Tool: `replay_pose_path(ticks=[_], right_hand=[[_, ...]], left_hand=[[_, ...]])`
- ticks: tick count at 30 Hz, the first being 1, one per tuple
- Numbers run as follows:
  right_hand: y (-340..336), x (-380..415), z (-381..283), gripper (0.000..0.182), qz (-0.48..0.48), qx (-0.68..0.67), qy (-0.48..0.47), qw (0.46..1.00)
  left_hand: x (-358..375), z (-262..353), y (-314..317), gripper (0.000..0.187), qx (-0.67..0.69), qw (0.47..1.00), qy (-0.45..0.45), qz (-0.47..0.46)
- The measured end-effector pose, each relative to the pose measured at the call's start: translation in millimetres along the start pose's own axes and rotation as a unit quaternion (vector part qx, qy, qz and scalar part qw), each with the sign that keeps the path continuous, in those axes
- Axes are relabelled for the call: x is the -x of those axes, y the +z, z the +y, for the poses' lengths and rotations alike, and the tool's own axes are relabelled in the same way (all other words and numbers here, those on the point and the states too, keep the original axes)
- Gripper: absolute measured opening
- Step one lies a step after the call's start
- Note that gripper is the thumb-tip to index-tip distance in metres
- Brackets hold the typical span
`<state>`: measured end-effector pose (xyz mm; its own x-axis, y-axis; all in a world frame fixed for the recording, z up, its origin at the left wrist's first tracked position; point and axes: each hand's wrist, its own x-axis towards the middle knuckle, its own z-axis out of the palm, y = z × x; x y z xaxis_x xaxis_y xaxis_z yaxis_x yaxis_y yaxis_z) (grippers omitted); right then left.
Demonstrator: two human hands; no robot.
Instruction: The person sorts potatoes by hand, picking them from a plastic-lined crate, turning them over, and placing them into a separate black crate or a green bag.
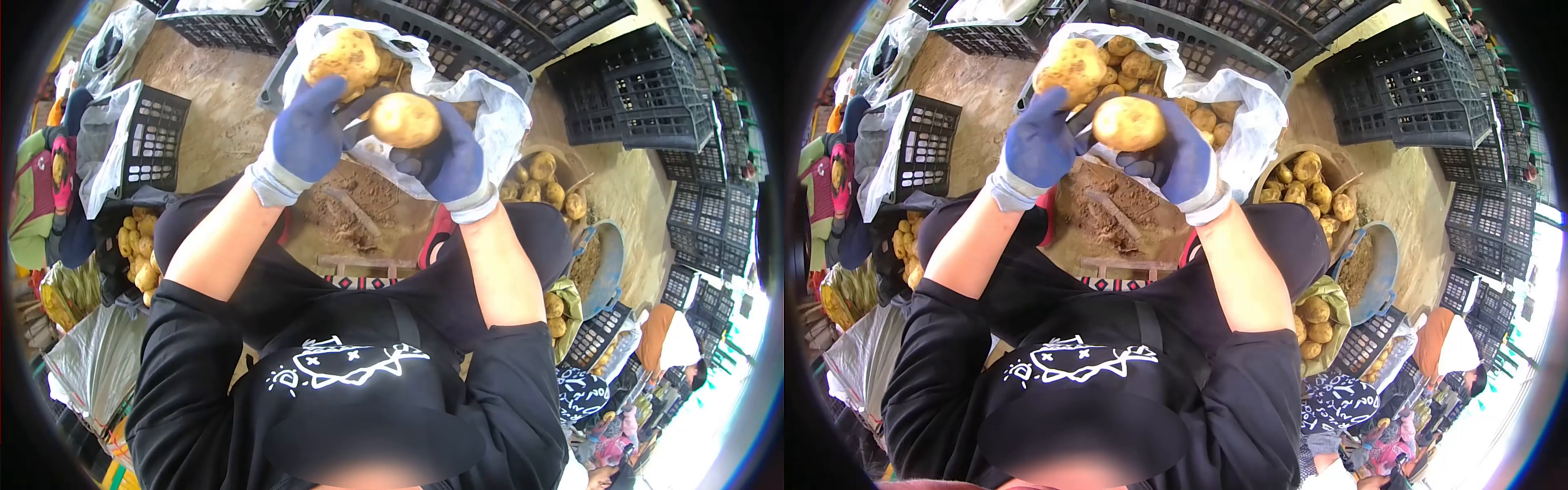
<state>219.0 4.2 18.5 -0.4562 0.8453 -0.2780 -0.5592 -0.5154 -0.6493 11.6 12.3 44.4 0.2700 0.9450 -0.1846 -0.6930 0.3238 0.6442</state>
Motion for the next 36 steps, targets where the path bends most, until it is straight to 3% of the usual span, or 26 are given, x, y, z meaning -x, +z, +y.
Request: replay_pose_path(ticks=[2, 3, 5, 7, 8, 9, 11, 12, 13, 15, 17, 19, 21, 22, 23, 25, 26, 28, 29, 31, 32, 33, 35, 36], right_hand=[[-9, -5, -8, 0.049, -0.106, -0.118, -0.012, 0.987], [-8, -4, -8, 0.049, -0.105, -0.118, -0.012, 0.987], [1, 0, -8, 0.051, 0.027, -0.046, -0.098, 0.994], [-4, 2, -10, 0.049, 0.009, -0.034, -0.097, 0.995], [-4, 2, -10, 0.05, -0.001, 0.002, -0.126, 0.992], [-3, 3, -10, 0.051, -0.011, 0.038, -0.156, 0.987], [-2, 7, -10, 0.055, -0.022, 0.039, -0.165, 0.985], [-3, 6, -8, 0.052, -0.001, 0.113, -0.188, 0.976], [-2, 6, -6, 0.05, 0.019, 0.186, -0.21, 0.96], [0, 7, -2, 0.042, 0.009, 0.189, -0.198, 0.962], [-2, 4, 1, 0.036, -0.003, 0.091, -0.188, 0.978], [-3, 1, -4, 0.035, 0.003, 0.018, -0.169, 0.986], [7, 8, -12, 0.038, 0.078, 0.179, -0.15, 0.969], [16, 12, -11, 0.049, 0.096, 0.166, -0.113, 0.975], [12, 11, -9, 0.06, 0.112, 0.271, -0.086, 0.952], [12, 13, -2, 0.054, 0.1, 0.416, -0.109, 0.897], [11, 12, 1, 0.054, 0.102, 0.414, -0.109, 0.898], [3, 8, 6, 0.056, 0.137, 0.505, -0.215, 0.825], [-6, 5, 8, 0.056, 0.137, 0.505, -0.215, 0.825], [-30, 0, 8, 0.05, 0.065, 0.548, -0.322, 0.769], [-32, 2, 10, 0.046, 0.108, 0.502, -0.258, 0.818], [-19, 9, 4, 0.046, 0.099, 0.504, -0.26, 0.818], [16, 19, -5, 0.043, 0.15, 0.163, -0.175, 0.959], [19, 19, -7, 0.04, 0.116, 0.461, -0.242, 0.846]], left_hand=[[-1, 12, -7, 0.052, 0.053, 0.998, -0.009, -0.012], [-3, 17, -10, 0.053, 0.105, 0.994, -0.02, -0.022], [-5, 14, -17, 0.058, 0.074, 0.997, -0.023, 0.031], [-3, -5, -34, 0.045, -0.222, 0.968, 0.089, 0.072], [8, 4, -13, 0.031, -0.3, 0.951, 0.071, -0.022], [12, 3, -6, 0.029, -0.161, 0.986, -0.037, 0.029], [8, -8, -14, 0.038, -0.182, 0.98, -0.069, -0.028], [8, -8, -14, 0.049, -0.161, 0.977, -0.142, -0.019], [9, -9, -10, 0.049, -0.161, 0.977, -0.141, -0.017], [10, -13, -1, 0.054, -0.218, 0.966, -0.111, -0.085], [9, -14, -5, 0.058, -0.225, 0.963, -0.116, -0.092], [8, -14, -4, 0.059, -0.31, 0.946, -0.058, -0.07], [12, -15, 2, 0.062, -0.301, 0.947, -0.07, -0.089], [12, -16, 4, 0.065, -0.291, 0.948, -0.078, -0.105], [11, -19, 0, 0.065, -0.291, 0.947, -0.081, -0.106], [10, -27, -10, 0.071, -0.378, 0.917, -0.014, -0.126], [8, -28, -10, 0.073, -0.401, 0.908, 0.0, -0.12], [7, -25, -4, 0.074, -0.433, 0.893, 0.001, -0.125], [6, -25, -2, 0.074, -0.463, 0.877, 0.004, -0.129], [8, -26, 1, 0.074, -0.433, 0.89, -0.008, -0.145], [10, -27, 2, 0.075, -0.402, 0.902, -0.018, -0.159], [9, -28, 2, 0.075, -0.403, 0.903, -0.011, -0.152], [8, -30, -5, 0.074, -0.467, 0.864, 0.071, -0.174], [9, -30, -9, 0.073, -0.482, 0.854, 0.074, -0.179]])
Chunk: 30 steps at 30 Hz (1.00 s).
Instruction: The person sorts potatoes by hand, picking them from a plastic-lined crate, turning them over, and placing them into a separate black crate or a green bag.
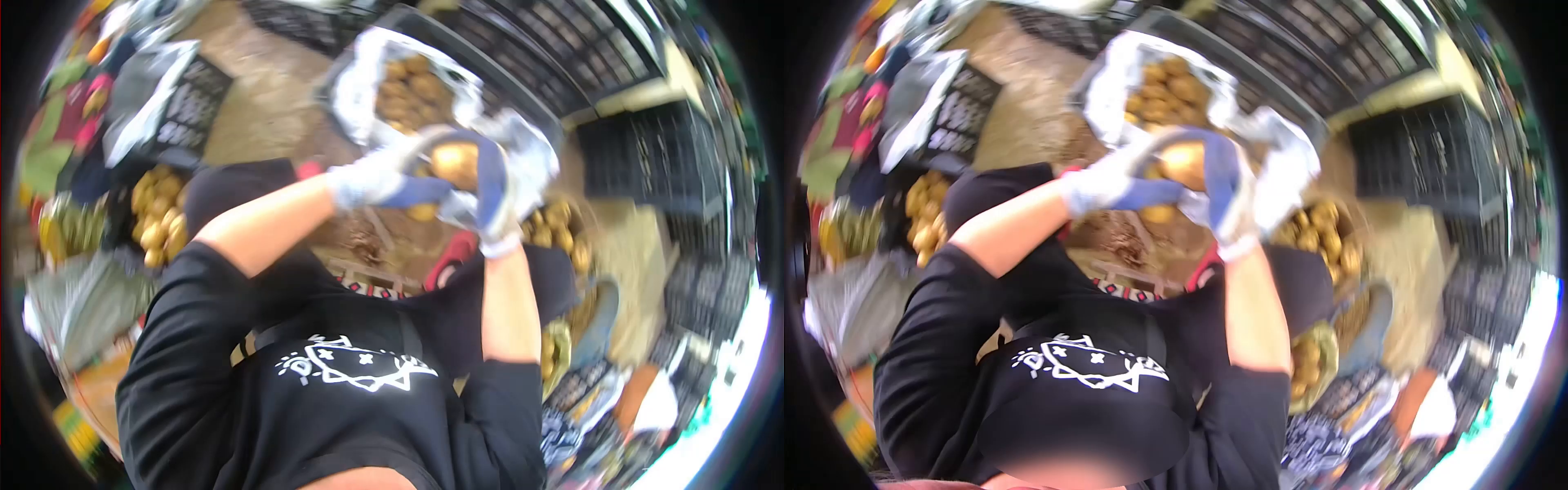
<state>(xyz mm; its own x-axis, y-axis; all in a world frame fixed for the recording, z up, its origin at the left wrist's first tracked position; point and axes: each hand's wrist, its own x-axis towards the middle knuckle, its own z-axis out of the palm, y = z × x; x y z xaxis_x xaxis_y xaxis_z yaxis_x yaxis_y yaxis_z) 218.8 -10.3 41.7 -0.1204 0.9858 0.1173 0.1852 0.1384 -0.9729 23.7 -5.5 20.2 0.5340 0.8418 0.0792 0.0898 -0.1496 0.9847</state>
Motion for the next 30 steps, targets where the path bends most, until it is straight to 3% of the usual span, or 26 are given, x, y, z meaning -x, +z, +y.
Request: replay_pose_path(ticks=[1, 2, 3, 5, 7, 8, 9, 10, 11, 13, 15, 17, 19, 21, 23, 26, 29, 30], right_hand=[[-6, -4, 4, 0.037, -0.044, 0.274, -0.16, 0.947], [-6, -5, 27, 0.034, -0.054, 0.18, -0.241, 0.952], [-6, -10, 22, 0.034, -0.087, 0.148, -0.267, 0.948], [-6, -16, 10, 0.032, -0.017, 0.323, -0.296, 0.899], [9, -8, 54, 0.043, 0.009, 0.007, -0.137, 0.99], [25, -3, 38, 0.047, -0.014, -0.166, -0.002, 0.986], [39, 2, 21, 0.051, -0.031, -0.323, 0.143, 0.935], [37, -4, 28, 0.051, -0.061, -0.208, 0.255, 0.942], [31, -8, 53, 0.049, -0.051, -0.164, 0.297, 0.939], [35, -9, 65, 0.047, -0.041, -0.163, 0.338, 0.926], [32, -8, 68, 0.047, -0.055, -0.133, 0.339, 0.93], [29, -4, 71, 0.048, -0.066, -0.103, 0.337, 0.934], [28, -1, 74, 0.051, -0.071, -0.09, 0.365, 0.924], [26, 0, 81, 0.054, -0.075, -0.086, 0.363, 0.925], [22, 2, 85, 0.057, -0.072, -0.069, 0.387, 0.917], [17, 5, 90, 0.061, -0.09, -0.038, 0.398, 0.912], [18, 9, 90, 0.062, -0.095, -0.01, 0.409, 0.907], [21, 11, 89, 0.062, -0.092, -0.014, 0.415, 0.905]], left_hand=[[1, -2, -1, 0.072, -0.022, 1.0, -0.003, 0.0], [0, -1, 2, 0.069, -0.034, 0.998, 0.053, 0.008], [7, 18, 2, 0.065, 0.066, 0.998, 0.017, 0.001], [17, 36, -5, 0.064, 0.052, 0.997, 0.048, 0.023], [39, 52, -19, 0.065, 0.055, 0.997, -0.013, 0.056], [50, 47, -23, 0.065, 0.102, 0.989, 0.029, 0.105], [70, 68, -41, 0.065, 0.088, 0.986, 0.017, 0.139], [91, 88, -57, 0.065, 0.132, 0.974, 0.001, 0.183], [115, 99, -72, 0.064, 0.177, 0.959, -0.014, 0.222], [161, 95, -105, 0.06, 0.219, 0.911, 0.049, 0.345], [215, 68, -158, 0.061, 0.164, 0.885, 0.128, 0.417], [263, 64, -178, 0.056, 0.306, 0.799, 0.114, 0.505], [311, 7, -206, 0.06, 0.259, 0.77, 0.045, 0.582], [344, -55, -216, 0.066, 0.235, 0.652, -0.078, 0.717], [355, -88, -212, 0.07, 0.246, 0.587, -0.144, 0.758], [354, -97, -192, 0.072, 0.258, 0.548, -0.223, 0.763], [361, -192, -196, 0.059, 0.039, 0.567, -0.193, 0.8], [361, -201, -197, 0.059, 0.045, 0.566, -0.194, 0.8]])
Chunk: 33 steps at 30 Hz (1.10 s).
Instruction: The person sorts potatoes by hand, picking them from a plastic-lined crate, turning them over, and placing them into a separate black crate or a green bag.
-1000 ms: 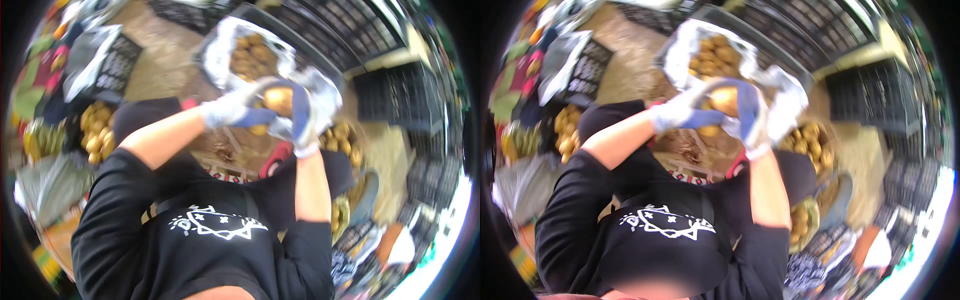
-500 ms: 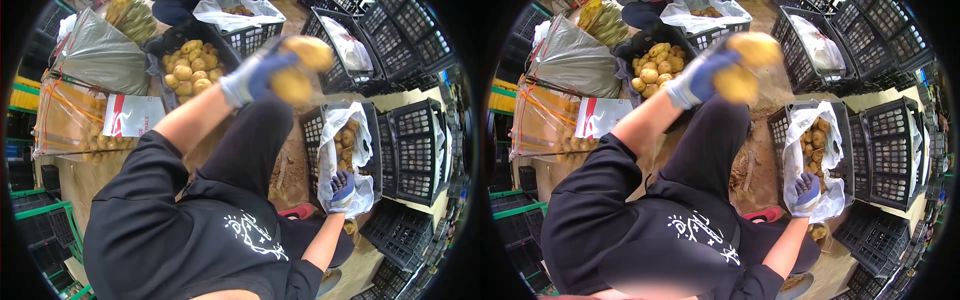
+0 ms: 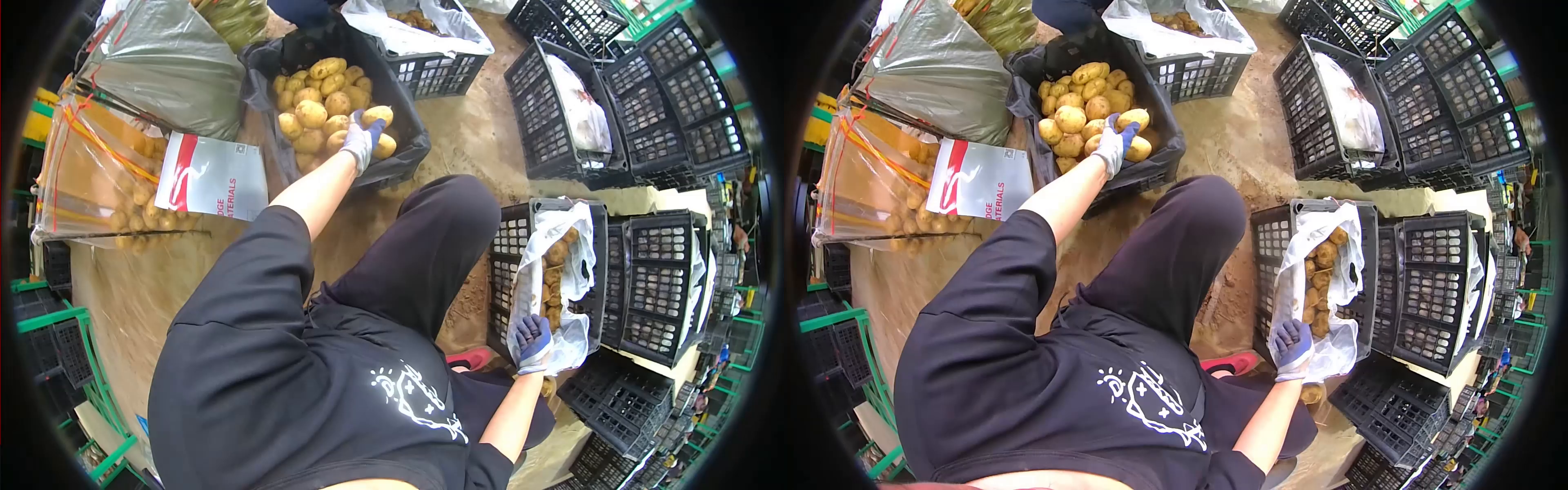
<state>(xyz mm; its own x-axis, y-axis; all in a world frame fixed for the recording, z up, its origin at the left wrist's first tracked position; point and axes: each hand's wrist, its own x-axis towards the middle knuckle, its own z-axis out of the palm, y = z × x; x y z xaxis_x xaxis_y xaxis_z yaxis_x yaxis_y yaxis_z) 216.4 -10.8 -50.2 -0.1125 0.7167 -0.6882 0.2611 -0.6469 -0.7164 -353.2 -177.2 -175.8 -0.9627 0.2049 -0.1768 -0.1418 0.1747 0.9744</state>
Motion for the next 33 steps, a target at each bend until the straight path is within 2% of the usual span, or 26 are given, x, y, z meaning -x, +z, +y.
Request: replay_pose_path(ticks=[2, 3, 4, 5, 6, 7, 8, 9, 10, 11, 13, 14, 16, 17, 21, 23, 24, 25, 27, 29, 31, 32, 33], right_hand=[[2, -2, 4, 0.062, 0.0, -0.01, 0.009, 1.0], [3, -1, 4, 0.062, 0.002, -0.008, 0.011, 1.0], [5, 1, 4, 0.062, 0.005, -0.01, 0.012, 1.0], [6, 3, 6, 0.062, 0.009, -0.012, 0.014, 1.0], [6, 4, 8, 0.062, 0.013, -0.013, 0.017, 1.0], [5, 4, 8, 0.063, 0.013, -0.011, 0.017, 1.0], [5, 5, 9, 0.063, 0.012, -0.009, 0.016, 1.0], [4, 4, 11, 0.063, 0.016, -0.01, 0.018, 1.0], [4, 3, 13, 0.063, 0.017, -0.007, 0.019, 1.0], [4, 2, 13, 0.063, 0.017, -0.003, 0.02, 1.0], [10, 5, 12, 0.061, 0.027, -0.002, 0.02, 0.999], [13, 7, 11, 0.061, 0.021, -0.006, 0.021, 1.0], [19, 10, 10, 0.059, 0.012, -0.004, 0.019, 1.0], [22, 10, 9, 0.059, 0.013, -0.004, 0.019, 1.0], [28, 12, 6, 0.057, 0.005, -0.014, 0.018, 1.0], [25, 10, 9, 0.056, 0.008, -0.01, 0.022, 1.0], [26, 10, 10, 0.056, 0.007, -0.009, 0.023, 1.0], [25, 9, 11, 0.056, 0.011, -0.005, 0.023, 1.0], [25, 8, 12, 0.056, 0.014, -0.003, 0.021, 1.0], [23, 8, 16, 0.057, 0.006, -0.008, 0.019, 1.0], [17, 8, 17, 0.057, 0.002, -0.005, 0.018, 1.0], [17, 9, 17, 0.057, -0.006, -0.001, 0.017, 1.0], [16, 10, 18, 0.057, -0.006, -0.002, 0.017, 1.0]], left_hand=[[-6, -12, 3, 0.054, -0.066, 0.998, -0.007, -0.005], [-3, 1, -6, 0.054, -0.066, 0.998, -0.01, -0.005], [3, 31, -23, 0.05, 0.051, 0.991, -0.103, -0.065], [6, 49, -36, 0.045, 0.167, 0.959, -0.195, -0.123], [3, 49, -41, 0.034, 0.065, 0.991, -0.067, -0.093], [-19, 38, -51, 0.03, -0.018, 0.996, 0.077, -0.046], [-36, 37, -66, 0.029, -0.102, 0.982, 0.157, 0.008], [-11, 94, -85, 0.033, -0.244, 0.954, 0.174, 0.026], [-20, 100, -103, 0.041, -0.364, 0.894, 0.261, 0.025], [-32, 96, -119, 0.051, -0.463, 0.841, 0.281, -0.008], [-42, 89, -142, 0.058, -0.517, 0.818, 0.218, -0.125], [-44, 89, -148, 0.058, -0.516, 0.818, 0.218, -0.126], [-44, 88, -157, 0.061, -0.592, 0.76, 0.18, -0.2], [-42, 92, -158, 0.061, -0.592, 0.76, 0.18, -0.201], [-22, 113, -155, 0.06, -0.568, 0.784, 0.171, -0.183], [-11, 113, -158, 0.059, -0.495, 0.802, 0.22, -0.251], [3, 120, -155, 0.06, -0.508, 0.778, 0.242, -0.279], [3, 112, -154, 0.06, -0.484, 0.781, 0.223, -0.324], [9, 103, -153, 0.06, -0.475, 0.778, 0.202, -0.357], [8, 98, -155, 0.054, -0.46, 0.785, 0.218, -0.354], [-6, 95, -161, 0.047, -0.384, 0.855, 0.145, -0.318], [-16, 101, -165, 0.044, -0.491, 0.791, 0.226, -0.288], [-16, 110, -168, 0.05, -0.596, 0.73, 0.243, -0.229]])
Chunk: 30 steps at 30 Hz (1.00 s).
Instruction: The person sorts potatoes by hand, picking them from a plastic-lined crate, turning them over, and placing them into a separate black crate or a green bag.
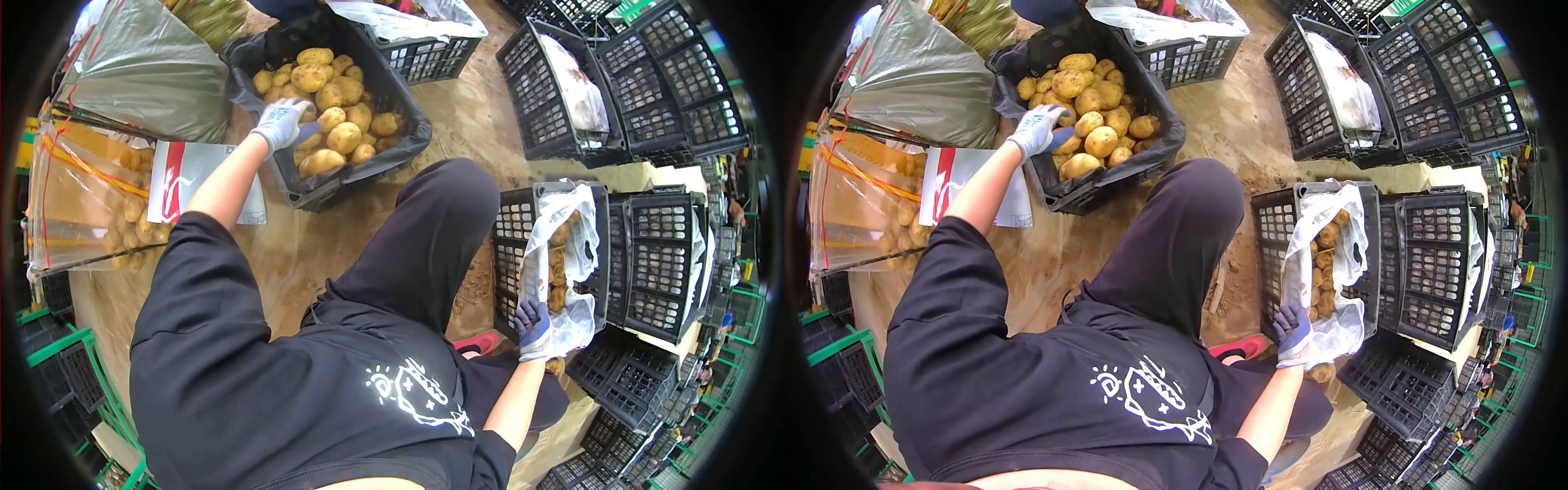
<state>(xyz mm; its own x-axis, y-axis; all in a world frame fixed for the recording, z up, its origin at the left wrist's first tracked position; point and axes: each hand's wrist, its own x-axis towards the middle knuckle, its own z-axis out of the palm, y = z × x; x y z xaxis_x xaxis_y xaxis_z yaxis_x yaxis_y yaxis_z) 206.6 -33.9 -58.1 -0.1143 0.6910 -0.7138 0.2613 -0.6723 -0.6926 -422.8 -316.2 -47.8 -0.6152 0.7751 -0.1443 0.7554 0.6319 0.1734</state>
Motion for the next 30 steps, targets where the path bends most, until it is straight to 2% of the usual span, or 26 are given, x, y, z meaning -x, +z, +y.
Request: replay_pose_path(ticks=[2, 3, 5, 6, 9, 11, 12, 14, 16, 17, 18, 19, 20, 21, 22, 23, 26, 27, 28, 29, 30], right_hand=[[0, 3, 2, 0.057, 0.013, 0.008, -0.014, 1.0], [0, 4, 3, 0.057, 0.012, 0.007, -0.014, 1.0], [-1, 8, 4, 0.056, 0.013, 0.005, -0.012, 1.0], [-2, 9, 5, 0.056, 0.014, 0.003, -0.011, 1.0], [-7, 8, 7, 0.056, 0.01, -0.01, 0.006, 1.0], [-14, 3, 10, 0.056, 0.004, -0.006, 0.005, 1.0], [-13, 4, 9, 0.056, 0.005, -0.009, 0.006, 1.0], [-13, 1, 4, 0.058, -0.005, -0.017, 0.0, 1.0], [-13, -4, -2, 0.062, -0.003, -0.048, -0.012, 0.999], [-16, -4, -8, 0.059, -0.02, -0.052, -0.023, 0.998], [-13, 7, -19, 0.056, 0.005, -0.052, -0.019, 0.998], [-17, 3, -21, 0.052, 0.012, -0.072, -0.079, 0.994], [-22, 1, -28, 0.049, 0.026, -0.062, -0.119, 0.991], [-29, 4, -41, 0.046, 0.006, -0.061, -0.135, 0.989], [-35, -1, -48, 0.043, 0.033, -0.071, -0.147, 0.986], [-41, 4, -56, 0.04, 0.044, -0.062, -0.169, 0.983], [-66, -11, -74, 0.032, 0.032, -0.082, -0.207, 0.974], [-72, -20, -78, 0.031, 0.034, -0.066, -0.19, 0.979], [-75, -26, -80, 0.03, 0.033, -0.049, -0.171, 0.984], [-68, -16, -91, 0.029, 0.036, -0.007, -0.13, 0.991], [-92, -49, -70, 0.031, -0.077, -0.061, -0.124, 0.987]], left_hand=[[3, -17, 13, 0.051, -0.168, 0.984, -0.059, 0.017], [7, -25, 13, 0.051, -0.169, 0.984, -0.059, 0.018], [12, -37, 10, 0.051, -0.182, 0.963, -0.095, -0.174], [17, -39, 12, 0.047, -0.224, 0.945, -0.075, -0.227], [48, -34, -2, 0.042, -0.201, 0.942, -0.023, -0.269], [73, -21, -18, 0.04, -0.14, 0.968, -0.02, -0.209], [81, -23, -14, 0.04, -0.142, 0.967, -0.017, -0.209], [97, -36, -7, 0.043, -0.045, 0.992, 0.027, -0.112], [102, -23, -14, 0.047, -0.084, 0.993, 0.001, -0.081], [100, -10, -22, 0.048, -0.113, 0.991, -0.018, -0.074], [96, 4, -32, 0.049, -0.128, 0.99, -0.036, -0.051], [80, -18, -11, 0.052, -0.103, 0.994, 0.0, 0.026], [67, -8, -18, 0.048, -0.043, 0.993, 0.06, 0.086], [51, 6, -25, 0.043, 0.048, 0.988, 0.101, 0.106], [41, 38, -37, 0.04, 0.079, 0.98, 0.121, 0.135], [25, 61, -42, 0.04, 0.125, 0.959, 0.193, 0.165], [1, 188, -92, 0.041, 0.178, 0.941, 0.251, 0.142], [-7, 224, -96, 0.04, 0.219, 0.902, 0.328, 0.175], [-7, 271, -102, 0.039, 0.287, 0.881, 0.334, 0.174], [-16, 308, -115, 0.036, 0.183, 0.828, 0.466, 0.253], [-9, 345, -120, 0.036, 0.227, 0.843, 0.446, 0.196]])
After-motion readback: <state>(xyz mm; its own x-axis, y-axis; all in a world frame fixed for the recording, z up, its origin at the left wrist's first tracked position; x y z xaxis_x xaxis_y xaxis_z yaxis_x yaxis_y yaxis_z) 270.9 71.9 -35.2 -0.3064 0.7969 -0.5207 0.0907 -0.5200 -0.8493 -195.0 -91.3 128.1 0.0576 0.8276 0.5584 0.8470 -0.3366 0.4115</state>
